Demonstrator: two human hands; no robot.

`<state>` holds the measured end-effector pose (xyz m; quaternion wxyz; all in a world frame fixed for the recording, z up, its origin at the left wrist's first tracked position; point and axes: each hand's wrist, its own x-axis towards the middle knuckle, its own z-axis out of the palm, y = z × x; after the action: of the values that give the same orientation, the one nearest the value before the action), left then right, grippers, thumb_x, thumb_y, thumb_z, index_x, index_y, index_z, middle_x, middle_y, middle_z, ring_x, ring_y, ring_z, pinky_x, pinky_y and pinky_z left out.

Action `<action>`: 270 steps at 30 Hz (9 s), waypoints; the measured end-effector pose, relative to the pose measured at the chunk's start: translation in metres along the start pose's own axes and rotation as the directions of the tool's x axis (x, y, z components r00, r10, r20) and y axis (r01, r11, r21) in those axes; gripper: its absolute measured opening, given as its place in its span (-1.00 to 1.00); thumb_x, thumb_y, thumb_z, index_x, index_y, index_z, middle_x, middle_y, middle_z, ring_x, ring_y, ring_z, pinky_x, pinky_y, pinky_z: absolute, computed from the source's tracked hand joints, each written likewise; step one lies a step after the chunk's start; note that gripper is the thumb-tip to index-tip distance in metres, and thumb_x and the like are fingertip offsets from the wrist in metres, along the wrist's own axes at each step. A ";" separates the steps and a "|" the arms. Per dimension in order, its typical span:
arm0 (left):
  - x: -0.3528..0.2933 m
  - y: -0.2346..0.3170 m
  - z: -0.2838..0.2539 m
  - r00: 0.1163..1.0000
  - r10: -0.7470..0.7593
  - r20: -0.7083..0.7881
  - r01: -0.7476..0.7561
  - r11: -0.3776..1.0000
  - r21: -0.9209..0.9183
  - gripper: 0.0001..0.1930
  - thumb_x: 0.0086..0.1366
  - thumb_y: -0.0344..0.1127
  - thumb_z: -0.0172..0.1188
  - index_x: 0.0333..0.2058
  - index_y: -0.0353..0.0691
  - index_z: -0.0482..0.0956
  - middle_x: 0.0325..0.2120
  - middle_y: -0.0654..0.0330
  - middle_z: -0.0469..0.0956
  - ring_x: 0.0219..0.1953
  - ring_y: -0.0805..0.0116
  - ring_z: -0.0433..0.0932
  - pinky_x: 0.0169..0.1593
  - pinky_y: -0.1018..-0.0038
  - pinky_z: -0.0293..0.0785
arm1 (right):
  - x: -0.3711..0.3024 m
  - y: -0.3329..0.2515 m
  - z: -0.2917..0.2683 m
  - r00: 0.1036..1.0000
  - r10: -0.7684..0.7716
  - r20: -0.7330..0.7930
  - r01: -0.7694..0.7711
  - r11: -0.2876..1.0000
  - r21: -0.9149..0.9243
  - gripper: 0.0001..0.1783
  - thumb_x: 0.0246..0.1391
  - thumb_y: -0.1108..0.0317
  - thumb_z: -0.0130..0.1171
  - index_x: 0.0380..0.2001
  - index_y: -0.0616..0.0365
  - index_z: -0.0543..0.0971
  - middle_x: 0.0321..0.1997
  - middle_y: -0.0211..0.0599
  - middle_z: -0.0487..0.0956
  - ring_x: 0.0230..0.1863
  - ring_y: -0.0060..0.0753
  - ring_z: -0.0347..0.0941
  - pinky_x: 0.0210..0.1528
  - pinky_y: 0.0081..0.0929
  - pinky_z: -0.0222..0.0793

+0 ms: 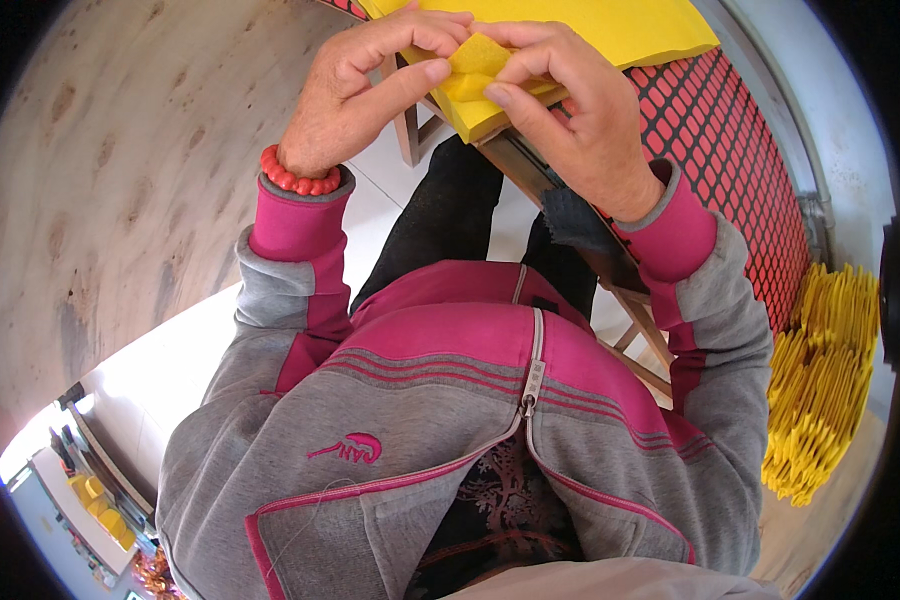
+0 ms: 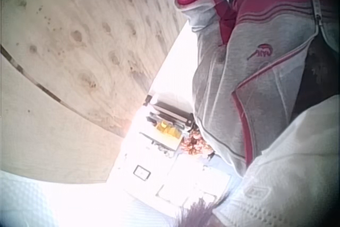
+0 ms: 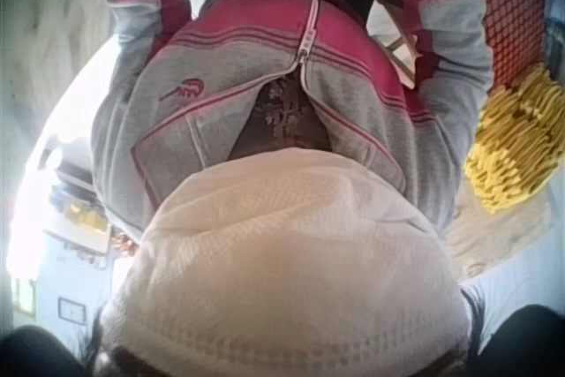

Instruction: The person folds yellow paper sheets by hand on a patterned table. They smooth each fold, stack the finished pieces, and repeat the process with additional sheets from a nearby pile.

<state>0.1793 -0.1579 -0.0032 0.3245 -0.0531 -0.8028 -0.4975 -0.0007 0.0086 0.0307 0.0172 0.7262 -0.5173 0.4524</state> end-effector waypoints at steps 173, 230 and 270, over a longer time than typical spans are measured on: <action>0.006 0.010 0.009 0.989 -0.065 -0.130 0.069 0.997 0.033 -0.95 0.39 -0.47 0.27 -0.30 -0.26 0.58 -0.45 0.37 0.51 -0.39 0.63 0.42 -0.30 0.60 0.35 | -0.001 -0.007 0.005 0.996 -0.043 -0.075 0.041 0.999 -0.035 -0.81 0.07 0.41 0.36 -0.27 0.18 0.58 0.04 -0.09 0.66 -0.01 -0.03 0.60 0.00 -0.30 0.50; 0.004 0.013 0.001 0.999 -0.010 -0.036 0.014 0.995 0.094 -0.80 0.35 -0.57 0.10 -0.13 -0.32 0.65 -0.30 0.18 0.61 -0.28 0.41 0.54 -0.17 0.52 0.42 | -0.001 -0.020 -0.001 0.988 -0.143 0.051 0.152 0.936 -0.317 -0.79 0.04 0.40 0.36 -0.22 0.09 0.60 -0.18 -0.31 0.65 -0.19 -0.14 0.62 -0.16 -0.29 0.54; 0.004 0.013 0.009 0.986 -0.068 -0.154 0.060 0.997 -0.058 -0.96 0.39 -0.49 0.25 -0.22 -0.28 0.58 -0.36 0.35 0.56 -0.30 0.61 0.47 -0.23 0.59 0.40 | -0.002 -0.027 0.003 0.989 0.146 -0.018 -0.147 0.989 -0.035 -0.81 0.05 0.57 0.38 -0.31 0.27 0.55 0.04 0.13 0.62 -0.26 -0.21 0.63 -0.25 -0.47 0.52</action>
<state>0.1775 -0.1446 0.0061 0.3688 0.0031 -0.7626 -0.5315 0.0217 0.0210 0.0398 0.0009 0.6823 -0.5772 0.4486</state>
